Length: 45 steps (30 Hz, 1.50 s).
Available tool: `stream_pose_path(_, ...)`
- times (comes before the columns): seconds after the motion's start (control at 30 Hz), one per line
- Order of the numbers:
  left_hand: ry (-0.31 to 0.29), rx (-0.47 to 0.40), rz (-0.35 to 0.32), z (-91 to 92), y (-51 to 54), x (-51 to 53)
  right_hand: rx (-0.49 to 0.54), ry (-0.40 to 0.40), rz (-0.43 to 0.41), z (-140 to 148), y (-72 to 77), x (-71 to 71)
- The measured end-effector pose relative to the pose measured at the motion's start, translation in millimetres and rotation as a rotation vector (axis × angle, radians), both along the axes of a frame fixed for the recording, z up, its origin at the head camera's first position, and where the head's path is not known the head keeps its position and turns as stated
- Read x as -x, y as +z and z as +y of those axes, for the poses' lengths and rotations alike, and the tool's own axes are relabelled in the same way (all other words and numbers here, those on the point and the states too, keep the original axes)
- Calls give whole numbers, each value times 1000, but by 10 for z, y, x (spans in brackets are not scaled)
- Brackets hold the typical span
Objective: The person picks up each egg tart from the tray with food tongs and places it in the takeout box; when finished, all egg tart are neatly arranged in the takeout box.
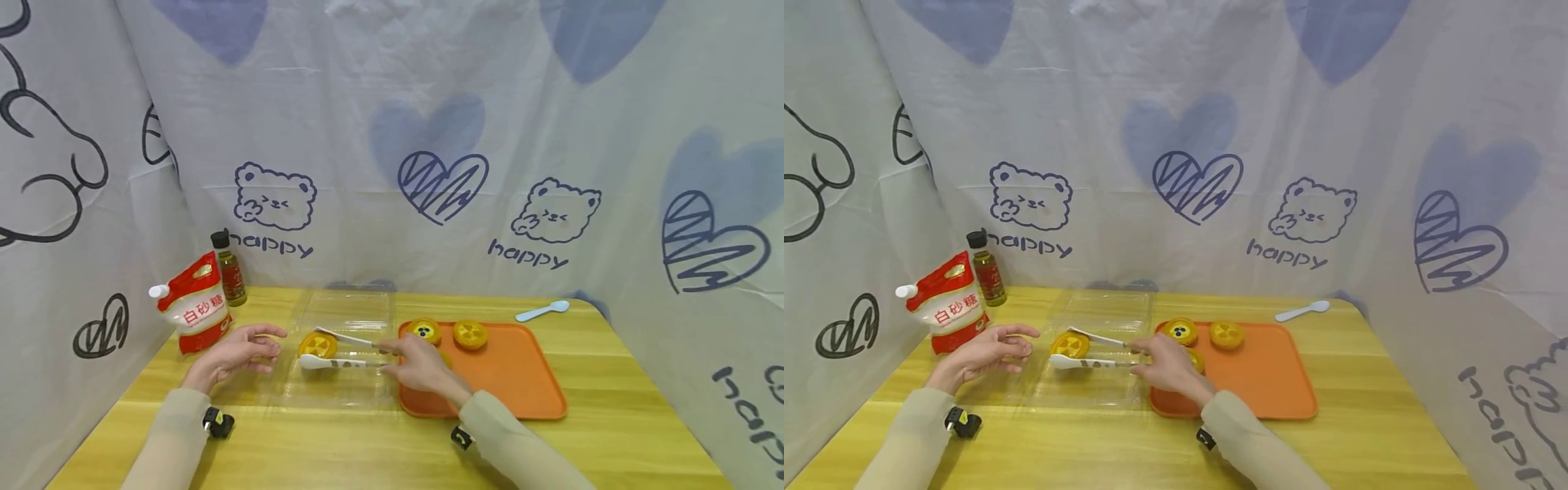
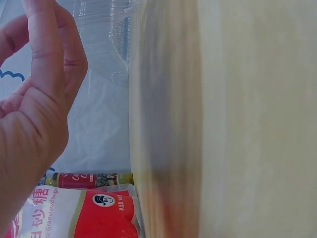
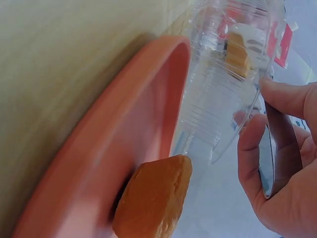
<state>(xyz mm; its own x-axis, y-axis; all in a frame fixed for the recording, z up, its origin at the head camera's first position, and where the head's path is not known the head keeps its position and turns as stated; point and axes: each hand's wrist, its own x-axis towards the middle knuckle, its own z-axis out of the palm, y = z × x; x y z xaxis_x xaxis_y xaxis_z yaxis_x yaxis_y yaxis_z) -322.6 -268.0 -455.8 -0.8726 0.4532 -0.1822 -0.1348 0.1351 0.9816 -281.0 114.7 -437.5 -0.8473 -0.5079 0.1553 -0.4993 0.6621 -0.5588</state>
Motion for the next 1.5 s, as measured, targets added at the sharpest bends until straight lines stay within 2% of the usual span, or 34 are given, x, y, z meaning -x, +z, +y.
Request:
stream_pose_path(0.2, 4, 2, -10, -13, 7, -25, -60, 1, 68, -73, -8, 41)
stream_pose_path(0.33, 2, -1, -10, -9, 4, -18, -86, -14, 61, -105, 10, 67)
stream_pose_path(0.57, -8, -11, -6, -14, -9, -21, -135, 15, 68, -168, 24, 114)
stream_pose_path(1.03, 5, 8, 0, -52, -4, -25, -116, 22, -6, -265, 8, 175)
stream_pose_path(1.5, -7, 5, -1, -25, 22, -13, -131, 20, -15, -179, 93, 184)
